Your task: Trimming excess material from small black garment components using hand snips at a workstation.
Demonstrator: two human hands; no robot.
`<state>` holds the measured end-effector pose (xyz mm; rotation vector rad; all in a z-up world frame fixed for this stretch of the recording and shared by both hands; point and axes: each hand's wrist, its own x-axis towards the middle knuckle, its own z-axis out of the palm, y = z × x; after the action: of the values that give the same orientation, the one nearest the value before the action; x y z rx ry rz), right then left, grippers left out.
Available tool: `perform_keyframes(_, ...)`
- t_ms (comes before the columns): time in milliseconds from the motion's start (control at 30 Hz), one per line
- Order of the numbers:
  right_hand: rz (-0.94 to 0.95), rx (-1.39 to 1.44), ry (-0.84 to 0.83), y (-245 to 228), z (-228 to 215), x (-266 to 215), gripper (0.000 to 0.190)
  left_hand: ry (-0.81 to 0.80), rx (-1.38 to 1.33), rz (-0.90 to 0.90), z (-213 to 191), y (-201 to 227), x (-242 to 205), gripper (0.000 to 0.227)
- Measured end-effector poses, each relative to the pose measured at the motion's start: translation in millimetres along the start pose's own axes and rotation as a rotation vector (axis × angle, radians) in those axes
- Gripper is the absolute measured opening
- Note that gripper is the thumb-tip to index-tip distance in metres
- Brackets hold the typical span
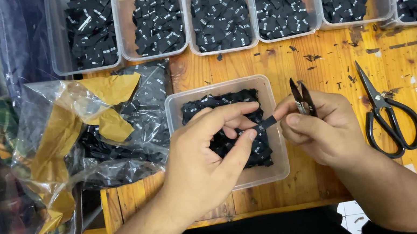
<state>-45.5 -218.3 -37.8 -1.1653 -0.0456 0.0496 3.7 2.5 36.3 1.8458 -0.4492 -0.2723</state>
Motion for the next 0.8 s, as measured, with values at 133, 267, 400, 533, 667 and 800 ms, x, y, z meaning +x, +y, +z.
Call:
perform_keyframes(133,-0.015,-0.334,0.042,-7,2,-2,0.016,-0.005,0.051,0.045,1,-2,1,0.031)
perform_keyframes(267,-0.028,-0.603,0.077,-14,9,-1,0.007,-0.008,0.100,0.205,3,-4,1,0.024)
perform_keyframes(400,-0.057,-0.339,0.054,-11,12,0,0.010,-0.044,0.043,0.242,5,2,0,0.027)
perform_keyframes(533,-0.049,-0.180,0.024,-13,16,0,0.011,-0.031,0.012,0.201,9,2,-2,0.031)
perform_keyframes(667,-0.050,-0.181,0.035,-12,17,-2,0.011,-0.004,-0.006,0.203,12,3,-1,0.024)
perform_keyframes(800,-0.064,-0.180,0.039,-13,19,-3,0.013,0.003,-0.006,0.183,11,6,-1,0.021)
